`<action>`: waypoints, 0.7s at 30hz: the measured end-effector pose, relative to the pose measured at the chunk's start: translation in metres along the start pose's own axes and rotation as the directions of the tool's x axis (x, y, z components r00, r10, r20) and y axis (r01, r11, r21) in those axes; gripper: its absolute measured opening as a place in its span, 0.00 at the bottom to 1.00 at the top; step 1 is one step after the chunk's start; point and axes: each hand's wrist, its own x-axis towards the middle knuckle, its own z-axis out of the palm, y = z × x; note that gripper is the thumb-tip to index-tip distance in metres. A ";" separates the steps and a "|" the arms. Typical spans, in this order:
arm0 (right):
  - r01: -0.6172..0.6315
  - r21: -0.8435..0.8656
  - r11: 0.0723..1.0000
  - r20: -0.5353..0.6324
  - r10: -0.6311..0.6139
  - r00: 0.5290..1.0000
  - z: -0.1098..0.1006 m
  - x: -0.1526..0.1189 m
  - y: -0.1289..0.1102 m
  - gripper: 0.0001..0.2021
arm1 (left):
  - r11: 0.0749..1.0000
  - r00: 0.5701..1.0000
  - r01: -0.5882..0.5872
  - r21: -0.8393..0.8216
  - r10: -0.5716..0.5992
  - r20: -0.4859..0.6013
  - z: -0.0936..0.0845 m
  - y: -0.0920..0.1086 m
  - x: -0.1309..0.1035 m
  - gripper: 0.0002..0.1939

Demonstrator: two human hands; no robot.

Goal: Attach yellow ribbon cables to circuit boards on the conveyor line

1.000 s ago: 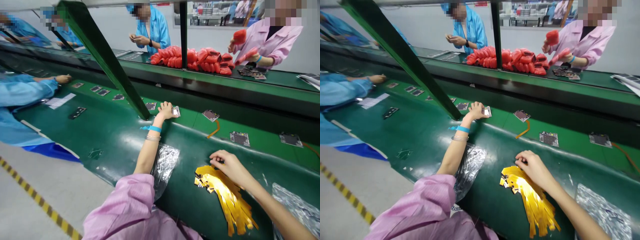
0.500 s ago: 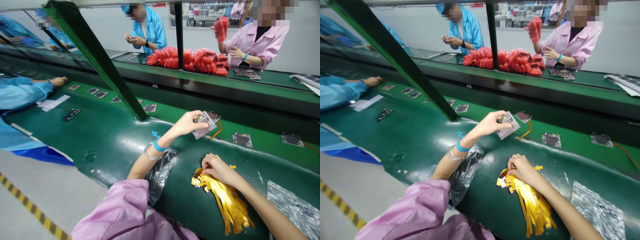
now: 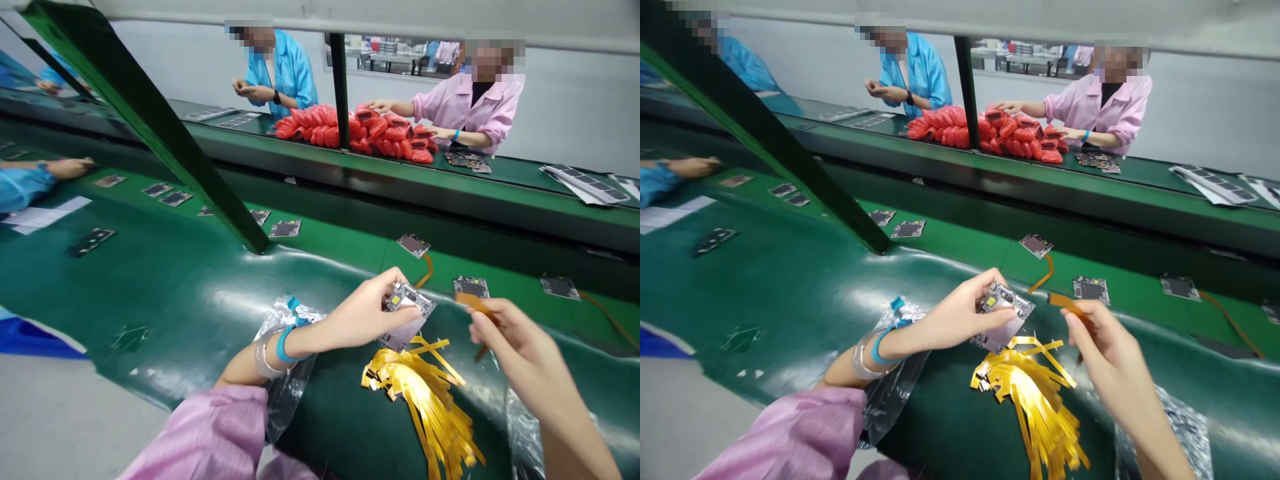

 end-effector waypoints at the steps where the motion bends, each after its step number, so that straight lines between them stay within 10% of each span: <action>1: -0.011 0.032 0.999 -0.098 0.014 0.995 -0.003 -0.007 -0.004 0.11 | 1.000 1.000 0.004 0.010 -0.004 0.009 0.005 0.001 -0.004 0.14; 8: 0.042 -0.115 0.993 -0.011 -0.043 0.999 0.017 -0.026 -0.016 0.06 | 1.000 0.984 0.021 -0.006 -0.020 0.179 0.024 0.005 -0.024 0.12; 16: 0.142 -0.201 0.969 -0.091 -0.162 0.983 0.024 -0.029 -0.020 0.07 | 0.983 0.997 -0.013 0.184 -0.003 0.082 0.026 0.007 -0.032 0.13; 21: 0.254 -0.225 0.941 -0.073 -0.276 0.958 0.025 -0.031 -0.018 0.02 | 0.992 0.993 0.055 -0.115 -0.042 0.110 0.026 0.003 -0.021 0.13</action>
